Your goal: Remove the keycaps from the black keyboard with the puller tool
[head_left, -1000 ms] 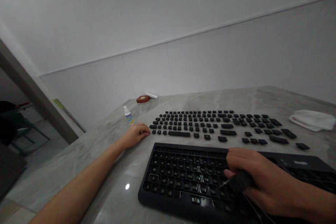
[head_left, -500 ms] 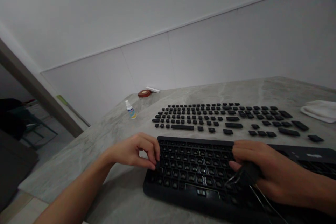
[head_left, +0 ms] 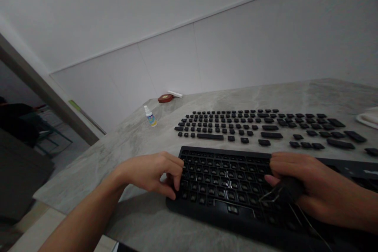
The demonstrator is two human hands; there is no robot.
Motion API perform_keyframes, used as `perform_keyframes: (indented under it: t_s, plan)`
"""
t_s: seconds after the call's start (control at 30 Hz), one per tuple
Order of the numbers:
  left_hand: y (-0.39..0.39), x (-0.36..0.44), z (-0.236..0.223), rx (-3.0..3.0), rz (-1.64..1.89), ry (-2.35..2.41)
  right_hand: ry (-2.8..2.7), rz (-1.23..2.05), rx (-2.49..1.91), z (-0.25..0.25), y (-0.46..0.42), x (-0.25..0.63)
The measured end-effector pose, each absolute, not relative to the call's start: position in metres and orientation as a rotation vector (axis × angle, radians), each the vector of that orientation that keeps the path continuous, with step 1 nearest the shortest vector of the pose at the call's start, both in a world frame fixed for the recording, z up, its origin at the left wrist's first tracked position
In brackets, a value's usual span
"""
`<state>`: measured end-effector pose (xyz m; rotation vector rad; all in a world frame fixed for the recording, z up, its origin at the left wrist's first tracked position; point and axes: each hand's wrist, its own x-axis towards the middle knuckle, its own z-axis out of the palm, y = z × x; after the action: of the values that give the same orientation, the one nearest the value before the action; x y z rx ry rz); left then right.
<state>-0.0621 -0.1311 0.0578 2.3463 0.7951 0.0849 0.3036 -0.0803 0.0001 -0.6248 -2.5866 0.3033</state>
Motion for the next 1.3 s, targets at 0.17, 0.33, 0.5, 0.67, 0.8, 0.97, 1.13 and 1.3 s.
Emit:
perform_keyframes:
  t_s: [0.17,0.33,0.5,0.67,0.8,0.97,1.13,1.3]
  plan:
    - [-0.132,-0.06,0.058,2.325,0.088,0.834,-2.588,0.283,-0.61,0.0,-0.08,0.302]
    - [-0.132,-0.06,0.059,2.319,0.053,0.823,-2.58,0.27,-0.595,-0.001,-0.079,0.303]
    - [-0.13,-0.064,0.058,2.287,0.041,0.846,-2.593,0.26,-0.592,-0.005,-0.078,0.305]
    - [-0.129,-0.067,0.057,2.244,0.037,0.875,-2.613,0.266,-0.594,-0.005,-0.077,0.305]
    - [-0.129,-0.069,0.057,2.182,0.026,0.903,-2.608,0.276,-0.596,-0.004,-0.078,0.305]
    - [-0.128,-0.07,0.057,2.184,0.036,0.874,-2.614,0.294,-0.605,-0.004,-0.077,0.305]
    - [-0.127,-0.068,0.056,2.292,0.057,0.821,-2.609,0.287,-0.592,-0.005,-0.077,0.305]
    - [-0.128,-0.066,0.057,2.297,0.073,0.804,-2.587,0.289,-0.595,-0.003,-0.079,0.303]
